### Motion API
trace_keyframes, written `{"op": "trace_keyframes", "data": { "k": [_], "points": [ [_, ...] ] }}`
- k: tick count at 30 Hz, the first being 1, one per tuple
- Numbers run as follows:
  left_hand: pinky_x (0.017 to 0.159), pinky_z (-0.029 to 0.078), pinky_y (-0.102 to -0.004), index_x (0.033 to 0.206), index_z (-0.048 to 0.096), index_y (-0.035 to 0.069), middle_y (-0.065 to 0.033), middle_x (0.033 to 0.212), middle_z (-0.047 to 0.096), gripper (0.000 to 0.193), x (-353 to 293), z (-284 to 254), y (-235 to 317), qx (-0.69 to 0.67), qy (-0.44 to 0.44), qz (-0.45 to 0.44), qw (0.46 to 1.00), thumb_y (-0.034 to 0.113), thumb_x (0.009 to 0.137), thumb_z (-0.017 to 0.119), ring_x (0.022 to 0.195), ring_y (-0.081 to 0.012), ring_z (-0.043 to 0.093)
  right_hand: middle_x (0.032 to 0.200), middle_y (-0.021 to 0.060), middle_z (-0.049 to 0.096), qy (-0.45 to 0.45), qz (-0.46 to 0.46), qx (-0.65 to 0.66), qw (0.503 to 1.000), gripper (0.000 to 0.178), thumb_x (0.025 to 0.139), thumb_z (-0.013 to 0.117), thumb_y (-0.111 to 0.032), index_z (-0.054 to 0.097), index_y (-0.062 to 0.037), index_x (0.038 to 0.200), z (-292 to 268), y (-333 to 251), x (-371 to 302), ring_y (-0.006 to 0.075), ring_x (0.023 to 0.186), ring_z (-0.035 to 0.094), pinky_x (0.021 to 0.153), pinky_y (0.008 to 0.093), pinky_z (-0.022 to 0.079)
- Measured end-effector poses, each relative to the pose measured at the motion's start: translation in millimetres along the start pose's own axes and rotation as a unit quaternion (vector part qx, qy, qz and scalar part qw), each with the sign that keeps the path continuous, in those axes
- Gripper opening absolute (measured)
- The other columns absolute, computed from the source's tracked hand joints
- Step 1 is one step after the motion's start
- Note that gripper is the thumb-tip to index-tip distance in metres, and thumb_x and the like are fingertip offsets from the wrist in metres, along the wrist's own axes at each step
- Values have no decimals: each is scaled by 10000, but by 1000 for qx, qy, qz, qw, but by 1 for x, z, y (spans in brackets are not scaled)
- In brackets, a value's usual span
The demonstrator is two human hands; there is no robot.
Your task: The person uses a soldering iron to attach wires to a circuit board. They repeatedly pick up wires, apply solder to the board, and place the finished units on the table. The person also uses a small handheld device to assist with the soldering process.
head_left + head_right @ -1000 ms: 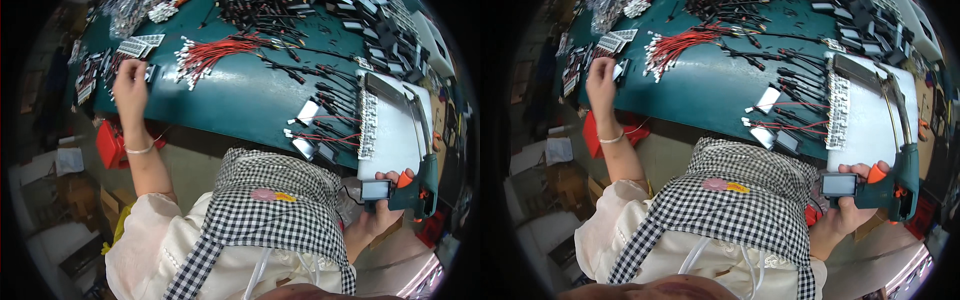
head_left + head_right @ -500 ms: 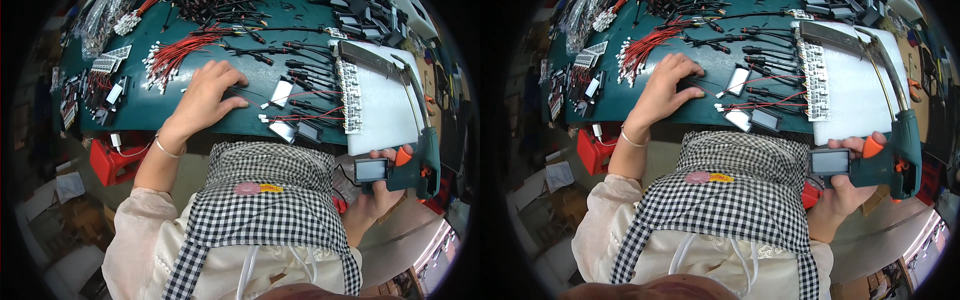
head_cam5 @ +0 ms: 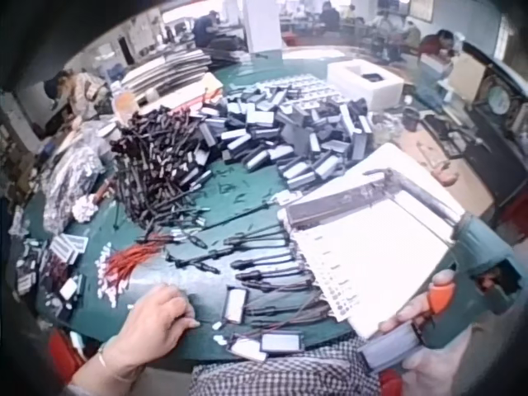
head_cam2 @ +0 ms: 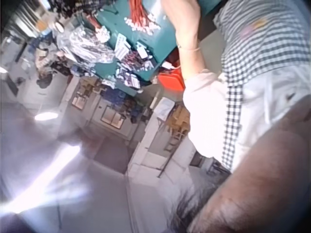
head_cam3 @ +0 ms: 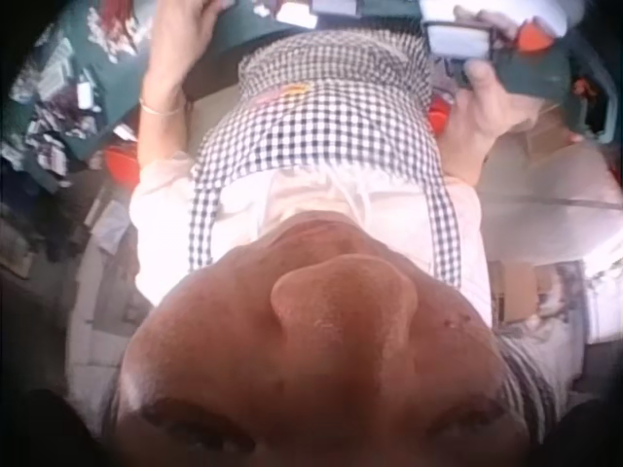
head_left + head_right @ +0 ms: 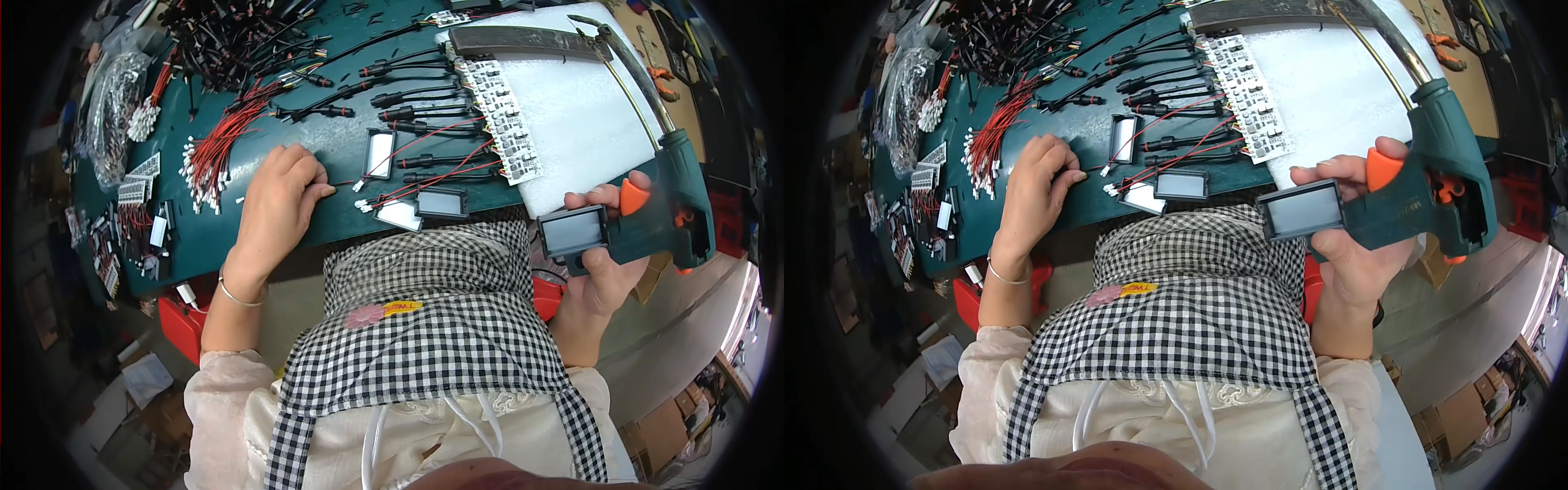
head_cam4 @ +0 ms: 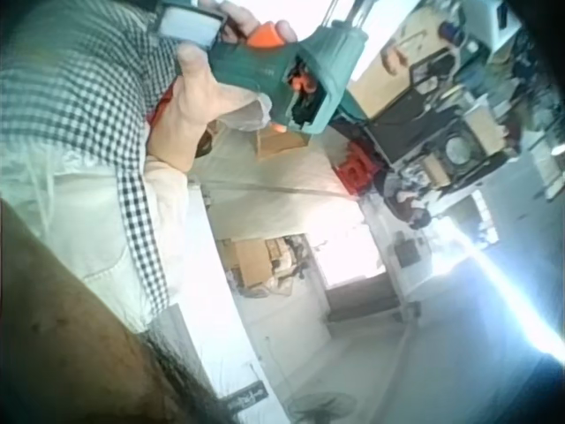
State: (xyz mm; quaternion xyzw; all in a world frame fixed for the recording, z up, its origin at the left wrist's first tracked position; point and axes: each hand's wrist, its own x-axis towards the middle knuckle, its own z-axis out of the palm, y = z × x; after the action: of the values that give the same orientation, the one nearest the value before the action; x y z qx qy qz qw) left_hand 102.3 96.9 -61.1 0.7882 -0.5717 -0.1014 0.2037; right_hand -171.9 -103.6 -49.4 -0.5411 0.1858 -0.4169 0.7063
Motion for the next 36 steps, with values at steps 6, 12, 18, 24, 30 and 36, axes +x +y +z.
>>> {"op": "trace_keyframes", "data": {
  "k": [6,12,18,24,30,36],
  "points": [
    [565,447,-207,852,584,-20,-59,709,625,43,15,-20,36,-278,34,-109,954,-8,856,625,610,-92,591,1144,223,557,24,4,-1,1000,827,746,799,-124,287,-2,1384,6,5,4,371,1033,630,857,444,564],
    [498,344,-181,804,611,-4,33,651,549,73,71,-17,93,-358,-47,18,933,37,861,634,544,-11,429,1166,227,535,55,1,13,998,792,772,773,-119,280,-8,1383,14,7,6,396,1058,618,866,460,562],
    [474,316,-173,781,601,-4,46,635,530,76,83,-4,109,-376,-93,46,921,18,840,643,544,2,406,1178,224,528,71,-2,28,997,767,793,755,-124,278,-13,1384,12,4,5,403,1068,612,860,460,565],
    [460,316,-173,758,599,-3,51,609,533,85,82,-2,111,-387,-87,54,917,3,827,648,520,7,405,1185,223,528,72,3,33,997,750,805,742,-116,280,-6,1385,11,7,6,401,1074,610,866,462,559],
    [451,315,-172,756,599,1,54,592,525,86,82,-2,109,-378,-86,74,919,3,823,652,504,8,403,1188,227,533,66,12,38,997,741,809,734,-102,285,-5,1390,10,8,5,392,1076,610,884,461,549],
    [451,322,-174,768,602,2,46,595,535,78,82,-1,109,-374,-73,82,921,5,824,656,499,3,420,1187,220,546,46,23,43,998,741,809,739,-115,289,-12,1389,8,6,5,373,1072,616,890,455,547]
  ]
}}
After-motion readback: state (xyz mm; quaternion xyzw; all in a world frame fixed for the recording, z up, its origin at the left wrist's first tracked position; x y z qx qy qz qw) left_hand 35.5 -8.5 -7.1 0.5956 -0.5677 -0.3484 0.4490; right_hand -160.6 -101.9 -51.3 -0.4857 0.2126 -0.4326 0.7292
